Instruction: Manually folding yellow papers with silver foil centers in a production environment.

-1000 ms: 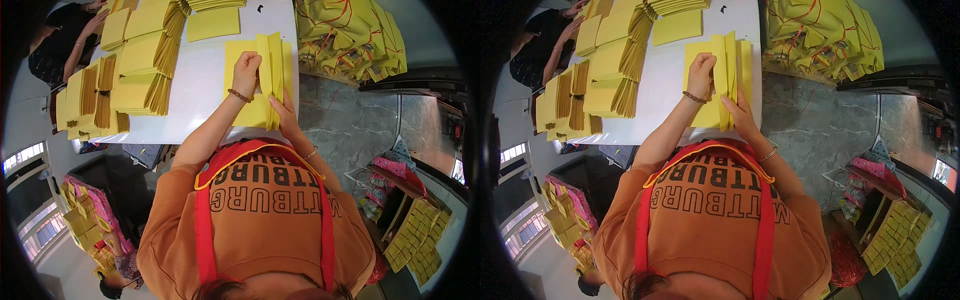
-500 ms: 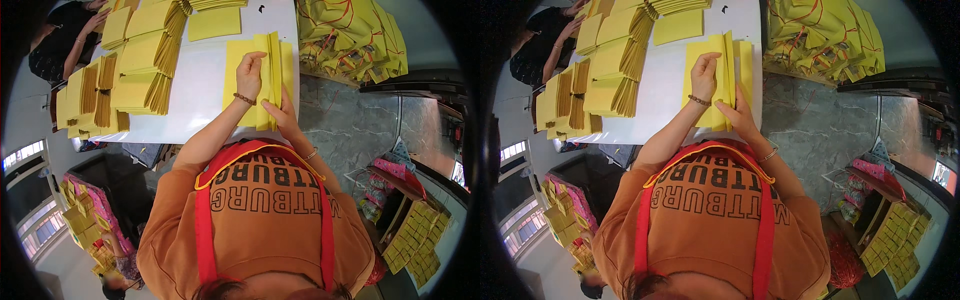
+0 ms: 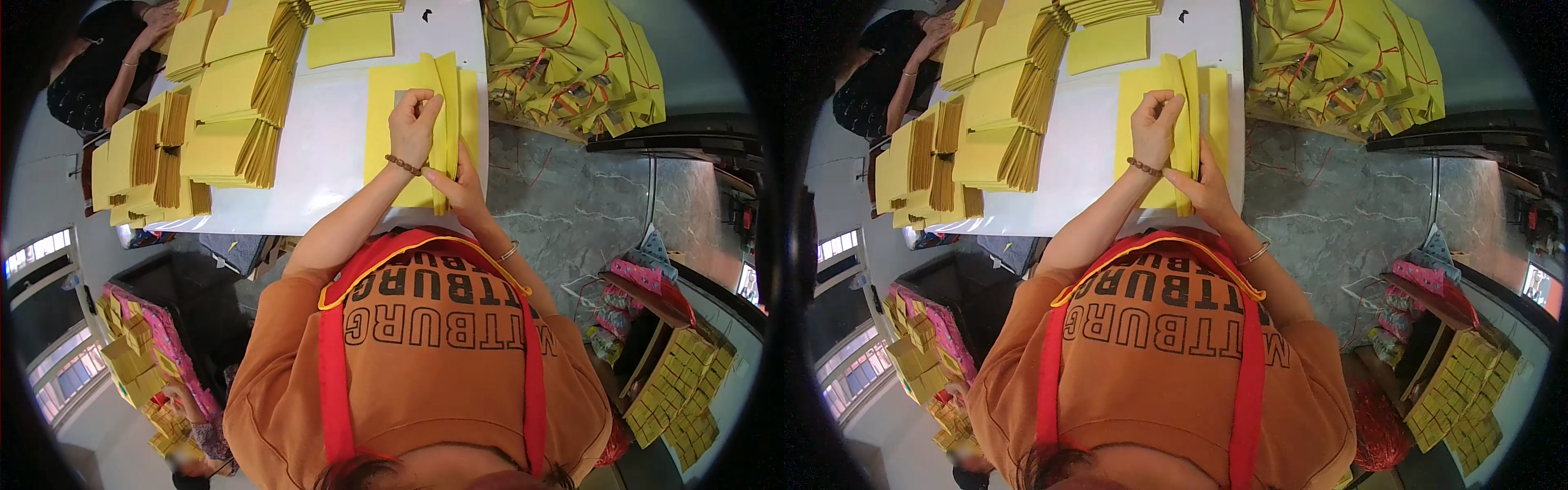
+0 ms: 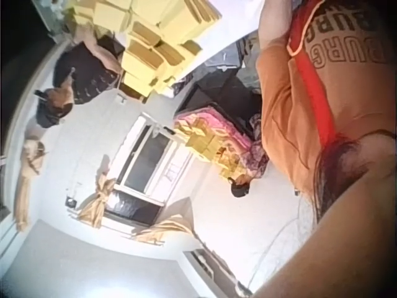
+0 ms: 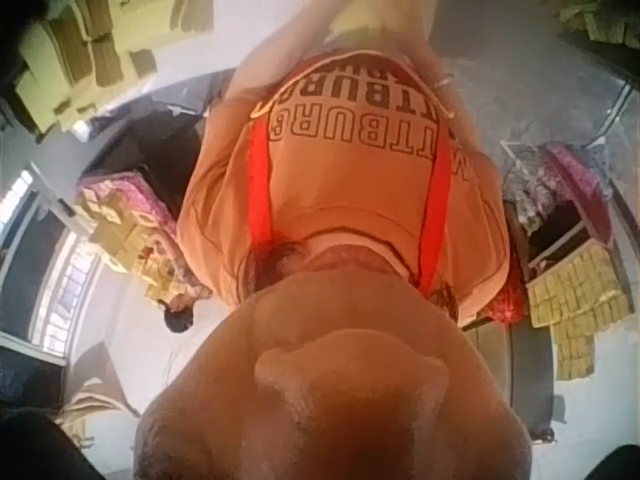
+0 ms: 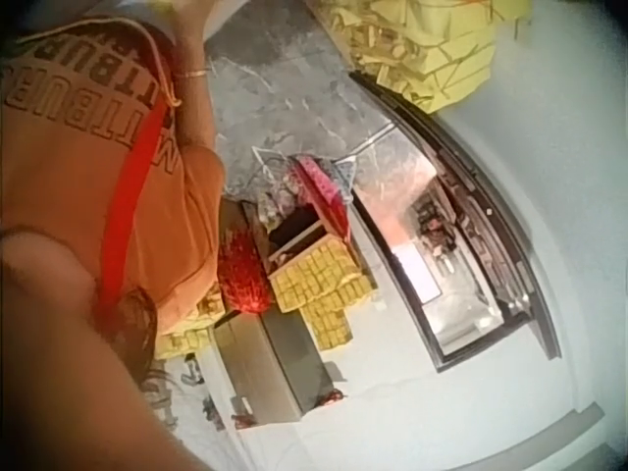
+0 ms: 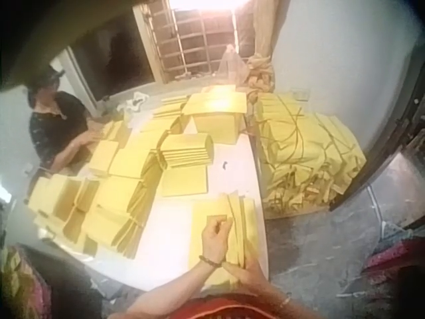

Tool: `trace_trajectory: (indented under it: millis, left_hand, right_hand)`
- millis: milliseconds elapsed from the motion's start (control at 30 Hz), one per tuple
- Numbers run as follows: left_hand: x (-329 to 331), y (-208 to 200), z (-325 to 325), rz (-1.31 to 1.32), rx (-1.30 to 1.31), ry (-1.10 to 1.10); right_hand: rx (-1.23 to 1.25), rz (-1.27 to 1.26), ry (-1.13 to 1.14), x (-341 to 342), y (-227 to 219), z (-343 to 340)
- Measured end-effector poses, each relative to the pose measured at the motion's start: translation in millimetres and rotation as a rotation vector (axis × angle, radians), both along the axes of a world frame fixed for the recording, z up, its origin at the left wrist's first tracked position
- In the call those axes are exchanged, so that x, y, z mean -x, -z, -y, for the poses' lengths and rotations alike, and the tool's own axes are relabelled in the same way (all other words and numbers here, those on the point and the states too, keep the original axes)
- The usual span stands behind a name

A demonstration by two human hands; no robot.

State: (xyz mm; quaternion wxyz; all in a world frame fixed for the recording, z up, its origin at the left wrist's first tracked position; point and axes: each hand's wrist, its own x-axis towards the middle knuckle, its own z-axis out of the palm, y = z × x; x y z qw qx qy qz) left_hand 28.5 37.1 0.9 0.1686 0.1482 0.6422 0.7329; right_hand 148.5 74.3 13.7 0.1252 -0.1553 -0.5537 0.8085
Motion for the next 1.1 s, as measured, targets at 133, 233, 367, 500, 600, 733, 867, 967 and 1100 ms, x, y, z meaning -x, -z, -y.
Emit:
trace_trajectory:
  millis: [133, 233, 367, 500, 600, 733, 867, 967, 1100]
  left_hand:
    - [1.1, 1.4, 2.0, 0.063, -0.061, 0.033]
    - [1.4, 3.8, 2.1, 0.071, -0.077, 0.053]
    - [1.0, 9.9, 0.3, 0.02, -0.042, 0.01]
    - [0.2, 8.7, -0.3, -0.098, -0.056, -0.037]
    - [-1.0, 4.0, 0.8, -0.148, -0.031, -0.047]
    - [1.9, 4.0, 4.3, -0.119, 0.067, 0.085]
    - [1.6, -4.3, 9.5, -0.162, 0.177, 0.149]
    - [5.4, 1.6, 13.6, -0.186, 0.18, 0.207]
    - [5.0, -2.8, 14.9, -0.194, 0.172, 0.211]
  right_hand:
    - [0.009, 0.001, 0.009, -0.4, -2.8, 1.2]
    - [0.0, 0.001, 0.0, -0.3, -2.9, 0.4]
    - [0.005, -0.01, -0.002, 0.3, -2.0, -0.4]
    - [0.01, -0.038, 0.002, 1.0, 0.6, 0.6]
    - [0.031, -0.054, 0.006, 1.3, -2.6, 1.1]
    - [0.012, -0.063, -0.004, 1.8, -1.7, 1.9]
    - [-0.075, -0.075, 0.009, 3.4, 0.9, 2.9]
    - [-0.177, -0.075, 0.01, 3.4, 11.2, 2.3]
    - [-0.578, 0.004, 0.051, 3.4, 8.6, 4.9]
